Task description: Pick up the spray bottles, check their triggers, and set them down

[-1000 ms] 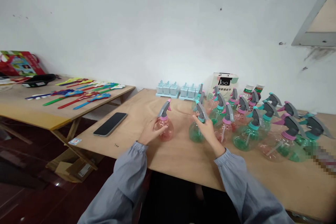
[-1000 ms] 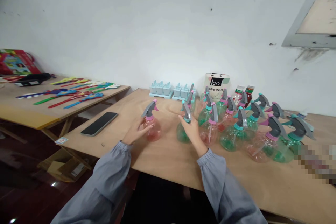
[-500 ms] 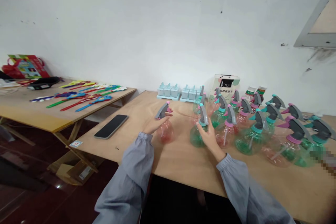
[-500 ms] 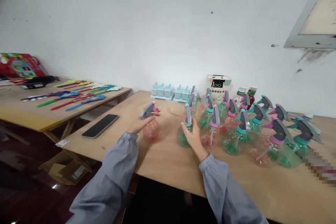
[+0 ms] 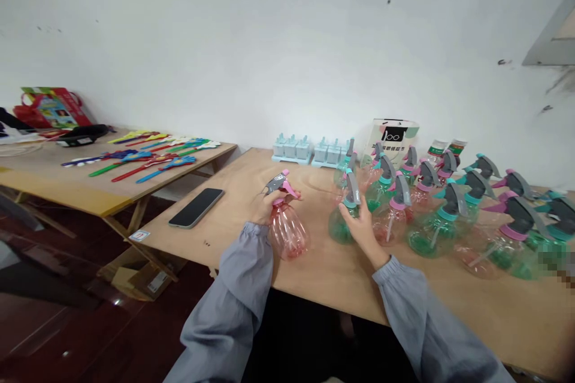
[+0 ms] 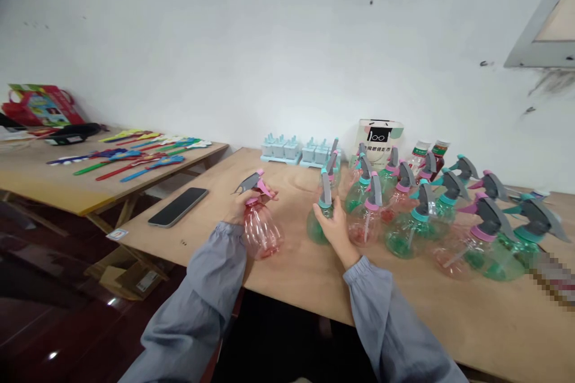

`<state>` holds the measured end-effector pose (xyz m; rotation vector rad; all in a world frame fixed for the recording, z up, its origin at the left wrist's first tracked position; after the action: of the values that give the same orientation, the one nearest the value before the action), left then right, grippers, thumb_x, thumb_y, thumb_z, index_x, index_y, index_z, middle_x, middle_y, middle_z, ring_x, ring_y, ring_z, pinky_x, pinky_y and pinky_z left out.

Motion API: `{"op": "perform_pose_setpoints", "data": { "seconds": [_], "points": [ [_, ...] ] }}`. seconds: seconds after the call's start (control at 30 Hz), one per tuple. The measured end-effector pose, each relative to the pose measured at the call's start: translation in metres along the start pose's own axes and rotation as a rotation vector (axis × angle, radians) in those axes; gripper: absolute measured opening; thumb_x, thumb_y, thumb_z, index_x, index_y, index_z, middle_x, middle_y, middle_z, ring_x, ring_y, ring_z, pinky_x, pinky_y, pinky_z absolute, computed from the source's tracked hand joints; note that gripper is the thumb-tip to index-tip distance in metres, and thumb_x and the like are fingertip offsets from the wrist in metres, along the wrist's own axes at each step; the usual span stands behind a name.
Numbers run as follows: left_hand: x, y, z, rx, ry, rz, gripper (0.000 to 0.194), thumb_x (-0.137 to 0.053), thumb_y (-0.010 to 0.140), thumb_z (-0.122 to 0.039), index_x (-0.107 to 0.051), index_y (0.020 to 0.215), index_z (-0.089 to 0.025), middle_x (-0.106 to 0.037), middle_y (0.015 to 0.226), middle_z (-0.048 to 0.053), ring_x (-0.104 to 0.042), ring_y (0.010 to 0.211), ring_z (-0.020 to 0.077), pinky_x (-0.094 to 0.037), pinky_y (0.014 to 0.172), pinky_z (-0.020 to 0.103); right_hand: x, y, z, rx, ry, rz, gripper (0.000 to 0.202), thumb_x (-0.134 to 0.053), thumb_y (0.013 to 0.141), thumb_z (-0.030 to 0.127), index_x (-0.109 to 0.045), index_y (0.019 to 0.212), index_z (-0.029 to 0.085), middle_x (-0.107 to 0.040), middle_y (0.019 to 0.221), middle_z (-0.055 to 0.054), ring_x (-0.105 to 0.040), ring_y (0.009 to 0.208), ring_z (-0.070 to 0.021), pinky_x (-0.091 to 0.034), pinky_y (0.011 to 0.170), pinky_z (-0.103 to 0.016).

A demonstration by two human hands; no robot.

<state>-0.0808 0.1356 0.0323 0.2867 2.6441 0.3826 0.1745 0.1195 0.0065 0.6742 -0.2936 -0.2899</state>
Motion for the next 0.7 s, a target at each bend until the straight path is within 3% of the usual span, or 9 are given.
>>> {"op": "perform_pose_setpoints", "data": {
  "seconds": [0.1, 0.27, 0.33, 0.5, 0.63, 0.7],
  "points": [
    [-0.002, 0.000, 0.000, -0.012, -0.029, 0.028, 0.025, -0.067, 0.061, -0.026, -0.068, 0.084, -0.016, -0.075, 0.082, 0.006, -0.075, 0.092, 0.0271, -0.051, 0.104, 0.048, 0.000, 0.000, 0.000, 0.014, -0.017, -0.004, 0.030, -0.067, 0.081, 0.049, -0.055, 0.091, 0.024, -0.068, 0.083, -0.002, -0.064, 0.078, -0.0205, -0.050, 0.076, -0.034],
    [-0.008, -0.001, -0.003, -0.064, 0.054, 0.067, 0.008, -0.061, 0.062, -0.025, -0.062, 0.065, -0.018, -0.064, 0.060, 0.001, -0.070, 0.069, 0.0200, -0.052, 0.103, 0.048, 0.000, 0.000, 0.001, 0.025, -0.022, -0.008, 0.031, -0.066, 0.081, 0.051, -0.055, 0.093, 0.024, -0.069, 0.083, -0.002, -0.064, 0.078, -0.0209, -0.050, 0.075, -0.034],
    [-0.008, -0.002, -0.004, -0.061, 0.080, 0.057, 0.010, -0.060, 0.061, -0.025, -0.063, 0.067, -0.018, -0.066, 0.063, 0.002, -0.070, 0.071, 0.0200, -0.053, 0.100, 0.047, 0.000, 0.000, 0.001, 0.020, -0.022, 0.000, 0.032, -0.066, 0.081, 0.051, -0.055, 0.092, 0.023, -0.068, 0.081, -0.002, -0.064, 0.076, -0.0208, -0.050, 0.074, -0.034],
    [-0.010, -0.003, -0.006, -0.063, 0.110, -0.015, 0.023, -0.059, 0.058, -0.026, -0.069, 0.077, -0.018, -0.072, 0.080, 0.005, -0.070, 0.087, 0.0233, -0.057, 0.085, 0.039, 0.000, 0.001, 0.000, 0.000, -0.022, 0.003, 0.033, -0.067, 0.079, 0.051, -0.055, 0.092, 0.023, -0.069, 0.083, -0.003, -0.065, 0.079, -0.0219, -0.050, 0.075, -0.035],
    [-0.016, -0.003, -0.013, -0.109, 0.241, -0.009, 0.011, -0.054, 0.057, -0.027, -0.060, 0.059, -0.019, -0.066, 0.069, 0.006, -0.065, 0.078, 0.0199, -0.051, 0.067, 0.030, 0.000, 0.001, 0.000, 0.008, -0.016, 0.002, 0.032, -0.066, 0.080, 0.051, -0.055, 0.093, 0.024, -0.069, 0.086, -0.003, -0.065, 0.081, -0.0219, -0.050, 0.077, -0.035],
    [-0.019, -0.004, -0.015, -0.120, 0.279, -0.010, 0.011, -0.054, 0.057, -0.027, -0.060, 0.059, -0.018, -0.065, 0.067, 0.005, -0.060, 0.072, 0.0168, -0.047, 0.063, 0.028, 0.000, 0.001, -0.001, 0.008, -0.019, 0.003, 0.032, -0.066, 0.080, 0.051, -0.055, 0.093, 0.024, -0.069, 0.083, -0.003, -0.064, 0.079, -0.0215, -0.050, 0.076, -0.035]
  ]
}}
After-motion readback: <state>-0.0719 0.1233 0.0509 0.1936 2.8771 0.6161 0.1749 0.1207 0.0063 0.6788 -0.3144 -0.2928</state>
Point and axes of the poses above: each hand's wrist, its own y-axis towards the middle knuckle, its own x-axis out of the back of the hand, z = x × y, the point moved 3 cm from there along y, towards the middle knuckle
